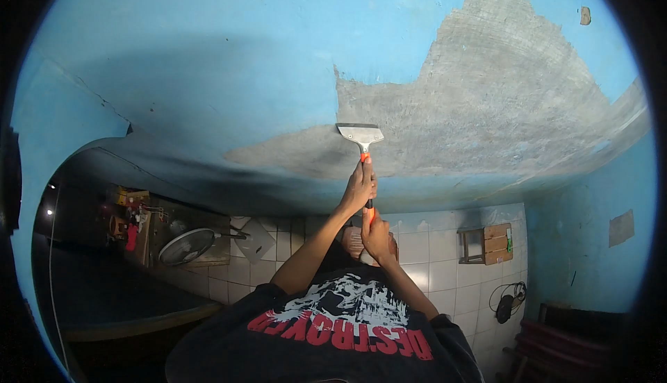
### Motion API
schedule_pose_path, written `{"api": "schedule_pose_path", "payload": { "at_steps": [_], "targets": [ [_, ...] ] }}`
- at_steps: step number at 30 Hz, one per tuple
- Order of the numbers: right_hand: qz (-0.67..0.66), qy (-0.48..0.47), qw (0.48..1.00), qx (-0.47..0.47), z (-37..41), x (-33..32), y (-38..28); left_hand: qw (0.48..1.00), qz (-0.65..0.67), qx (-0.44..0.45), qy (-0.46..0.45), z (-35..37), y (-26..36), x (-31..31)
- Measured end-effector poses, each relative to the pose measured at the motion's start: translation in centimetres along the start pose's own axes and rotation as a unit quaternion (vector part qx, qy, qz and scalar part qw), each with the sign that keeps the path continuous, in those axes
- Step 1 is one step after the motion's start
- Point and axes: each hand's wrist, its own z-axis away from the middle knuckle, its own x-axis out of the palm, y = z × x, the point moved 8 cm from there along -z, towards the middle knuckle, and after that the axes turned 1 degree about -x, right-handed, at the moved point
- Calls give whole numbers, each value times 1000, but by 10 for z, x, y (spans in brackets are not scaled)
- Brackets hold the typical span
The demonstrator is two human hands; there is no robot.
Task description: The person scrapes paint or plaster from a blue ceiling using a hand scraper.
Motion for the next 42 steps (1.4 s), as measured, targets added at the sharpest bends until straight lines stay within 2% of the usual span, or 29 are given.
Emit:
{"api": "schedule_pose_path", "payload": {
  "at_steps": [3, 5, 9, 10, 14, 16, 17, 19, 21, 23, 25, 27, 28, 30, 34, 37, 40, 41, 42],
  "targets": [
    [11, 11, 999, -29, -12, -12, -39, 1000, -5, 25, -4, -1, 32, 4],
    [17, 20, 998, -57, -10, -15, -51, 995, -49, 81, -13, -3, 51, 5],
    [12, 7, 1000, -21, -3, -1, -15, 996, -57, 64, 5, 1, 19, -2],
    [21, 1, 1000, -3, 0, 4, 3, 999, -36, 27, 9, -1, 3, -3],
    [-16, 17, 1000, -18, -4, -4, -23, 998, -51, 24, 8, -4, 22, 0],
    [-12, 17, 999, -33, -8, -12, -50, 966, -153, 206, -15, -1, 61, 8],
    [-11, 17, 999, -32, -6, -11, -50, 967, -153, 205, -14, 4, 66, 9],
    [-23, 12, 1000, -11, -7, -8, -42, 996, -60, 63, -14, 6, 57, 9],
    [-2, 31, 999, -39, -1, 3, -12, 997, -50, 54, -24, 1, 27, 4],
    [20, 51, 996, -64, 5, 4, -7, 999, -35, 11, 4, 2, 5, 0],
    [-22, 23, 999, -4, 5, 5, -2, 999, -33, 12, 8, -1, 6, -1],
    [-22, 37, 998, -38, -7, -9, -41, 995, -64, 74, -7, 4, 52, 9],
    [-22, 48, 996, -68, -10, -15, -60, 995, -64, 70, -7, 5, 67, 11],
    [-18, 43, 997, -63, -16, -19, -73, 995, -51, 86, -21, 4, 93, 17],
    [-5, 27, 999, -45, -12, -8, -41, 994, -63, 94, -6, 6, 62, 10],
    [-16, 16, 1000, -20, 1, -2, -20, 996, -59, 67, 18, 9, 33, 4],
    [-6, 27, 999, -44, -7, -12, -48, 997, -45, 57, 20, 11, 53, 7],
    [-7, 28, 999, -44, -14, -13, -61, 996, -38, 86, 2, 13, 80, 13],
    [-9, 58, 994, -87, -19, -19, -80, 993, -30, 113, -15, 15, 95, 17]
  ]
}}
